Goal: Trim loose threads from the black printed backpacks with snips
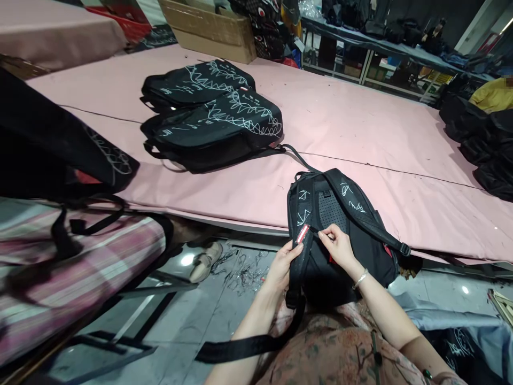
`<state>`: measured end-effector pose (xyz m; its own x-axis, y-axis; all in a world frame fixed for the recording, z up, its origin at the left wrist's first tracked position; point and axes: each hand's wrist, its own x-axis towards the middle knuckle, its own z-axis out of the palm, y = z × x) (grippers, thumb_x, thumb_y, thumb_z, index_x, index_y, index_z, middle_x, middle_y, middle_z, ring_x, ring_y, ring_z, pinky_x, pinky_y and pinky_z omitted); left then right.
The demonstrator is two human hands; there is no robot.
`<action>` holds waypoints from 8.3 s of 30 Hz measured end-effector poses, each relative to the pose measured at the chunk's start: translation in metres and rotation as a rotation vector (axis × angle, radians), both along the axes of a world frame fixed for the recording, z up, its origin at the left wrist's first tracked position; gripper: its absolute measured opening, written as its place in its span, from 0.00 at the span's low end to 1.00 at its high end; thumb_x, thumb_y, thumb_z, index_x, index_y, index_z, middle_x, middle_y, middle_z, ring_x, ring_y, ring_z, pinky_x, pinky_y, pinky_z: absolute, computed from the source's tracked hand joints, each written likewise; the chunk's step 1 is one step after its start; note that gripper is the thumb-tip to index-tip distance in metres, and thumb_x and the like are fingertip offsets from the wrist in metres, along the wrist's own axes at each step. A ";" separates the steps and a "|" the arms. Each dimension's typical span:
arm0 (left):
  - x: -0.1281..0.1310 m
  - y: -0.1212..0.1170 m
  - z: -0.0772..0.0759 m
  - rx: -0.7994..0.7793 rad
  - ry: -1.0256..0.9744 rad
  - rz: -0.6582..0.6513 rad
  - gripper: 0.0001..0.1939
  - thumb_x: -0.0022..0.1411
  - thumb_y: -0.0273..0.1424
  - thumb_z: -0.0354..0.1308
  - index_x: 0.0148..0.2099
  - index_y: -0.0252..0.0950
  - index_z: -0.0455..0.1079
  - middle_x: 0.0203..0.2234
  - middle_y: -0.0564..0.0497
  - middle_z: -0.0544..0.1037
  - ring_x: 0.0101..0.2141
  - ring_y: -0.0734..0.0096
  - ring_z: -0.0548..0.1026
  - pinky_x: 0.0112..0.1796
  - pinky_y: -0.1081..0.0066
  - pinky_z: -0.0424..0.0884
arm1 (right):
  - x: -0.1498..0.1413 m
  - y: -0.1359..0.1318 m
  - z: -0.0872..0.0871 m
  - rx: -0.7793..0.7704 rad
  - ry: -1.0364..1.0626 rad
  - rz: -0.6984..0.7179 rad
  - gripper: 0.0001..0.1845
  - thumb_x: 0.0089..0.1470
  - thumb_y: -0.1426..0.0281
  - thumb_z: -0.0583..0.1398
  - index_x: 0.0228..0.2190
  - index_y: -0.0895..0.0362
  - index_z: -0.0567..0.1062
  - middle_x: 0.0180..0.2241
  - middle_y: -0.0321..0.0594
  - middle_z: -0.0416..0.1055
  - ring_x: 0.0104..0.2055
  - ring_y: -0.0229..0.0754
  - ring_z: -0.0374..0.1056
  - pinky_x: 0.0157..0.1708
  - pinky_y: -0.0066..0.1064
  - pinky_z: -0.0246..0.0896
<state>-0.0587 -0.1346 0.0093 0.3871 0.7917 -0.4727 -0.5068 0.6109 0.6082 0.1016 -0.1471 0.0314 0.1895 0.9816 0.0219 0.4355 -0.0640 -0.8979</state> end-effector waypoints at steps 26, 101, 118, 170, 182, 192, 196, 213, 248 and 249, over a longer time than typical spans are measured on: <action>-0.014 -0.001 0.004 0.092 -0.002 -0.013 0.18 0.45 0.31 0.66 0.41 0.33 0.73 0.33 0.47 0.79 0.31 0.68 0.76 0.37 0.70 0.70 | 0.008 0.022 0.000 0.002 -0.068 0.201 0.15 0.51 0.57 0.56 0.25 0.56 0.67 0.20 0.31 0.59 0.22 0.33 0.53 0.23 0.24 0.48; -0.059 0.022 0.007 0.371 0.109 -0.207 0.22 0.44 0.34 0.64 0.42 0.29 0.70 0.23 0.51 0.72 0.22 0.73 0.69 0.22 0.75 0.66 | 0.012 0.144 0.024 -0.366 0.007 0.890 0.16 0.40 0.60 0.66 0.25 0.61 0.72 0.20 0.32 0.66 0.20 0.29 0.59 0.19 0.22 0.51; -0.049 0.024 0.006 0.350 0.166 -0.171 0.19 0.44 0.27 0.62 0.41 0.31 0.70 0.29 0.51 0.74 0.27 0.71 0.71 0.31 0.71 0.69 | -0.018 0.125 0.038 -0.303 -0.033 0.975 0.15 0.40 0.61 0.66 0.25 0.60 0.73 0.25 0.35 0.69 0.26 0.33 0.63 0.27 0.24 0.58; -0.054 0.026 0.003 0.294 -0.098 -0.082 0.21 0.44 0.27 0.64 0.44 0.32 0.70 0.30 0.50 0.71 0.25 0.77 0.67 0.29 0.75 0.69 | 0.003 0.131 0.022 0.376 -0.411 0.990 0.11 0.54 0.61 0.57 0.31 0.55 0.73 0.31 0.41 0.73 0.35 0.41 0.66 0.40 0.36 0.60; -0.044 0.024 0.017 0.335 -0.042 -0.060 0.23 0.45 0.29 0.64 0.46 0.31 0.68 0.34 0.48 0.73 0.29 0.74 0.70 0.30 0.73 0.70 | -0.005 0.116 0.040 0.392 -0.502 1.037 0.10 0.56 0.62 0.55 0.33 0.55 0.72 0.32 0.42 0.72 0.35 0.42 0.65 0.40 0.37 0.59; -0.027 0.015 0.036 0.264 -0.060 -0.016 0.28 0.46 0.27 0.64 0.51 0.34 0.65 0.31 0.51 0.76 0.25 0.76 0.72 0.28 0.76 0.69 | 0.012 0.045 0.030 0.426 -0.467 0.453 0.07 0.57 0.68 0.54 0.34 0.55 0.71 0.32 0.42 0.71 0.35 0.42 0.66 0.36 0.35 0.61; -0.016 0.012 0.038 0.255 -0.061 -0.010 0.28 0.45 0.26 0.64 0.51 0.35 0.65 0.35 0.50 0.76 0.28 0.74 0.74 0.33 0.73 0.70 | 0.016 0.023 0.031 0.406 -0.480 0.359 0.06 0.56 0.68 0.55 0.34 0.55 0.71 0.32 0.42 0.72 0.36 0.43 0.67 0.37 0.36 0.61; 0.019 0.002 0.038 0.313 0.028 0.136 0.27 0.43 0.28 0.65 0.48 0.33 0.67 0.35 0.49 0.77 0.34 0.70 0.74 0.38 0.71 0.69 | 0.004 -0.014 0.018 0.567 -0.809 0.106 0.09 0.59 0.70 0.52 0.35 0.59 0.71 0.32 0.42 0.71 0.35 0.41 0.64 0.36 0.32 0.60; 0.031 -0.004 0.015 0.437 0.261 0.159 0.28 0.43 0.30 0.62 0.50 0.33 0.66 0.44 0.45 0.74 0.45 0.60 0.71 0.49 0.61 0.64 | 0.001 -0.019 0.022 0.441 -0.942 0.144 0.11 0.60 0.69 0.50 0.34 0.58 0.71 0.29 0.41 0.70 0.32 0.40 0.63 0.33 0.30 0.57; 0.030 -0.004 0.014 0.427 0.262 0.157 0.29 0.43 0.30 0.62 0.50 0.32 0.65 0.44 0.45 0.74 0.45 0.60 0.71 0.49 0.61 0.64 | 0.000 -0.019 0.021 0.438 -0.930 0.150 0.11 0.60 0.69 0.50 0.34 0.58 0.71 0.29 0.41 0.70 0.32 0.40 0.64 0.33 0.30 0.57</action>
